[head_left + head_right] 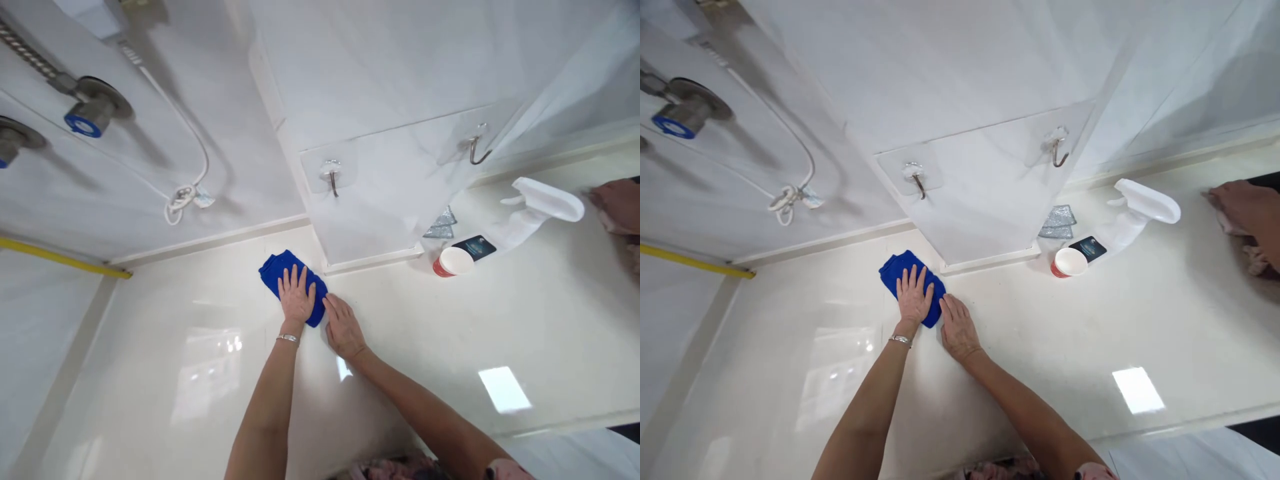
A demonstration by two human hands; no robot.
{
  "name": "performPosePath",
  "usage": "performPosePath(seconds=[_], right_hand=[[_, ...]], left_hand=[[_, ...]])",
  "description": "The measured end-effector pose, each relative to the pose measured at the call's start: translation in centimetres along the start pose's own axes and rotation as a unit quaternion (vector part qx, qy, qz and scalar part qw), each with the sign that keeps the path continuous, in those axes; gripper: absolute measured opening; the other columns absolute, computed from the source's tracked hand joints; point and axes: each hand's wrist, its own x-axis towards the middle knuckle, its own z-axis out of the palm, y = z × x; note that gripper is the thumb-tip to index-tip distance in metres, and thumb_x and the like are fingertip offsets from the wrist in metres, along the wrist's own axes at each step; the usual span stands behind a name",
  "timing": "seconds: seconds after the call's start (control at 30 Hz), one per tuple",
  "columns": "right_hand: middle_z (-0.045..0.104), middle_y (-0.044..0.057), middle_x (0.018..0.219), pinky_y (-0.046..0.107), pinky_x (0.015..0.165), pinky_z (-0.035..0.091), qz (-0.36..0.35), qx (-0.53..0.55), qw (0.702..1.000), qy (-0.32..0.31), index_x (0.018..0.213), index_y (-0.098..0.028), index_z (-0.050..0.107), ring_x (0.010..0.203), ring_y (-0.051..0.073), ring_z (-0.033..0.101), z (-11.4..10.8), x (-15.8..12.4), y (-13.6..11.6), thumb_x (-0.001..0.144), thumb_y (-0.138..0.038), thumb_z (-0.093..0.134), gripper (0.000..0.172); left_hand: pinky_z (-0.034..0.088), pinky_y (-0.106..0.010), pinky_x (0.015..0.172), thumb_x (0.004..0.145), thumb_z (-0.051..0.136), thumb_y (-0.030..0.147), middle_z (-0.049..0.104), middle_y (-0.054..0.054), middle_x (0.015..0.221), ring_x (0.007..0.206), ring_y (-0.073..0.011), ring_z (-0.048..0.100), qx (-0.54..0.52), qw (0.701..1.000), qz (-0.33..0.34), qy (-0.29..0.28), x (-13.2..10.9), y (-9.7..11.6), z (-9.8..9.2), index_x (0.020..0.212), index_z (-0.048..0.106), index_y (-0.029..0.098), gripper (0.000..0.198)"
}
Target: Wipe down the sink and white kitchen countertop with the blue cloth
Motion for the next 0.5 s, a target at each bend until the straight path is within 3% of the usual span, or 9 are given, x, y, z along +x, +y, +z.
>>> performPosePath(seconds=[0.13, 0.27, 0.37, 0.5], right_hand=[[0.049, 0.020, 0.157, 0.059, 0.119, 0.047, -0.006, 0.031, 0.998, 0.050, 0.163, -0.014, 0.029, 0.147, 0.032, 0.046, -0.3, -0.3, 0.4, 0.090, -0.010, 0.043, 0.074], [0.053, 0.016, 0.155, 0.059, 0.114, 0.053, -0.017, 0.034, 0.994, 0.099, 0.164, -0.020, 0.030, 0.143, 0.031, 0.053, -1.1, -1.5, 1.2, 0.092, -0.009, 0.041, 0.073], [0.052, 0.015, 0.158, 0.057, 0.115, 0.053, -0.060, -0.028, 0.996, 0.056, 0.164, -0.020, 0.031, 0.147, 0.030, 0.050, -1.7, -3.1, 1.5, 0.084, -0.001, 0.041, 0.083], [0.044, 0.014, 0.164, 0.058, 0.117, 0.052, -0.064, -0.111, 0.992, 0.003, 0.167, -0.017, 0.023, 0.152, 0.032, 0.043, -2.4, -4.4, 1.1, 0.076, 0.001, 0.043, 0.095]], left_hand=[[0.018, -0.058, 0.133, 0.101, 0.048, 0.041, 0.035, -0.006, 0.169, 0.161, -0.0305, 0.021, 0.004, 0.994, 0.097, -0.044, -2.4, -0.6, -0.9, 0.157, 0.046, 0.025, 0.058], [0.027, -0.055, 0.131, 0.105, 0.037, 0.041, 0.033, -0.012, 0.169, 0.160, -0.0267, 0.023, 0.013, 0.993, 0.114, -0.032, -3.5, -1.1, -0.9, 0.163, 0.028, 0.015, 0.064], [0.035, -0.058, 0.127, 0.107, 0.025, 0.032, 0.032, -0.019, 0.168, 0.158, -0.0281, 0.028, 0.005, 0.996, 0.086, -0.005, -3.0, -1.0, -0.1, 0.163, 0.025, 0.010, 0.060], [0.026, -0.059, 0.131, 0.105, 0.031, 0.029, 0.028, -0.015, 0.170, 0.160, -0.0284, 0.021, -0.019, 0.995, 0.097, 0.006, -1.4, -0.4, 0.6, 0.161, 0.033, 0.013, 0.058]])
